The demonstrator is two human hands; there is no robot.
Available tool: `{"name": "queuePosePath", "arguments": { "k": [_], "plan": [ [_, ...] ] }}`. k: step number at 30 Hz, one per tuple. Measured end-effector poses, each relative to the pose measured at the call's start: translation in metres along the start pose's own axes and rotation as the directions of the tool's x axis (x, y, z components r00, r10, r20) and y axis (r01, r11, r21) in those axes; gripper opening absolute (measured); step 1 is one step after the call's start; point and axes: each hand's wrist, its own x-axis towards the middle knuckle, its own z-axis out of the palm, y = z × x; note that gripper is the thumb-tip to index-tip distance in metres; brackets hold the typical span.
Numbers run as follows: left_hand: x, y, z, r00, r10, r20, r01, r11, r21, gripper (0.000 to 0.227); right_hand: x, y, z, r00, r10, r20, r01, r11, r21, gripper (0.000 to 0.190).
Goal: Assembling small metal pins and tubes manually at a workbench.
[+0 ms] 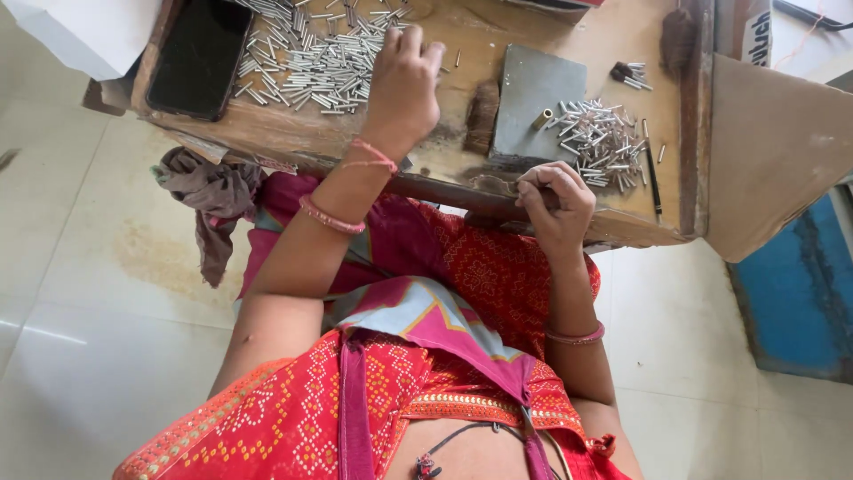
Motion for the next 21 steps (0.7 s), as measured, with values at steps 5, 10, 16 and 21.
{"name": "queuePosePath", "arguments": {
  "k": [5, 10, 16, 21],
  "plan": [
    [0.039, 0.001, 0.026, 0.953, 0.296, -0.069, -0.271, 0.929, 0.251, 0.047, -0.001, 0.001, 0.001, 1.0, -0.021, -0.019, 0.021, 1.0, -0.005, 0.007],
    [0.04, -0.004, 0.042, 0.896, 0.278, 0.347, -0.348, 0.924, 0.157, 0.015, -0.003, -0.001, 0.002, 0.999, -0.043, -0.029, 0.042, 0.999, -0.024, 0.007],
    [-0.002, 0.0, -0.01, 0.925, 0.352, 0.144, -0.37, 0.92, 0.128, 0.013, -0.003, -0.004, 0.002, 0.998, -0.058, -0.037, 0.056, 0.997, -0.059, 0.006],
    [-0.048, 0.046, -0.05, 0.99, 0.135, -0.035, -0.139, 0.931, -0.337, 0.017, -0.001, -0.009, 0.007, 0.989, -0.13, -0.069, 0.118, 0.98, -0.16, 0.007]
  ]
}}
